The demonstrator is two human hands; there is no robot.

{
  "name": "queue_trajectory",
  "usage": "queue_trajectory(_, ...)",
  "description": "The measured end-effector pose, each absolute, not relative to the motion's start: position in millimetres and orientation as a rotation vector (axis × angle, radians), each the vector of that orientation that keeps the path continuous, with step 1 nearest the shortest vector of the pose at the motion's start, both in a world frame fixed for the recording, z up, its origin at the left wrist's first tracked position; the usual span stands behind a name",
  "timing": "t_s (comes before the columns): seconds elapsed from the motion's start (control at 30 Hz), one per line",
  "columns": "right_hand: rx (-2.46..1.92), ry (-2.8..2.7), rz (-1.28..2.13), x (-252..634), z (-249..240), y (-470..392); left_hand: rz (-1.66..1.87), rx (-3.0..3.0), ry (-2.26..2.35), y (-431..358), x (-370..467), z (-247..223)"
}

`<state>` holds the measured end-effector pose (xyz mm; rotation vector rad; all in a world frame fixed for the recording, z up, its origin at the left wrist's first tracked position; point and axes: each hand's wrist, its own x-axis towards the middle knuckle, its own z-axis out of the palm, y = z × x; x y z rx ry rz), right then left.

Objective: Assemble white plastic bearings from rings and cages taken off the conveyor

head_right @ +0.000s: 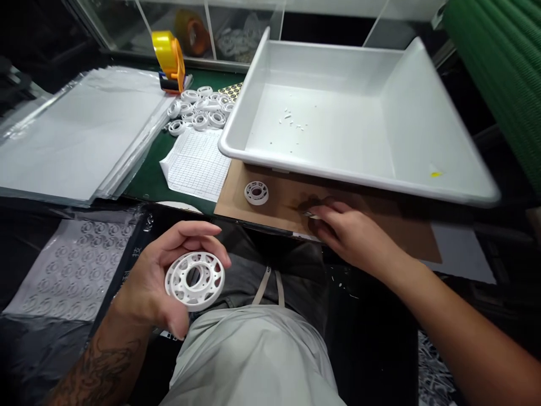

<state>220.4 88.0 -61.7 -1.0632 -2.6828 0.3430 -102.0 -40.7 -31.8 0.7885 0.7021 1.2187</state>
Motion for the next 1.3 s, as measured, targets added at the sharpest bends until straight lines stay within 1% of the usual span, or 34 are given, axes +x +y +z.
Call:
queue_trajectory(0.1,-0.748,-2.513,0.673,194,-37,59,1.159,0.938,0.822,-44,-100,-22)
queue_trajectory(0.17,-0.61,-2.49,0.801,177,-20,40,1.133,1.091,0.883,-45,-98,-16)
queue_trajectory(0.27,-0.561,-2.506,0.928,161,-5,22,1.128,1.25,0.93,-45,-96,-10)
queue_trajectory(0.4,-0.573,-2.363,1.031,157,-4,19,1.118,1.245,0.913,-45,-96,-10)
queue_trajectory(0.53,-0.547,-2.259,0.967,155,-8,21,1.133,1.154,0.861,-46,-93,-11)
queue_trajectory(0.73,-0.542,-2.368,0.661,154,-7,15,1.108,1.127,0.904,-47,-90,-3)
queue_trajectory(0.97,-0.5,-2.421,0.807,153,-14,9,1.076,1.203,0.927,-50,-87,-1)
queue_trajectory(1.1,-0.507,-2.496,0.875,156,-9,10,1.041,1.256,0.965,-53,-87,1)
queue_trajectory(1.3,-0.498,-2.461,0.821,155,-4,9,1.029,1.286,0.957,-54,-89,2)
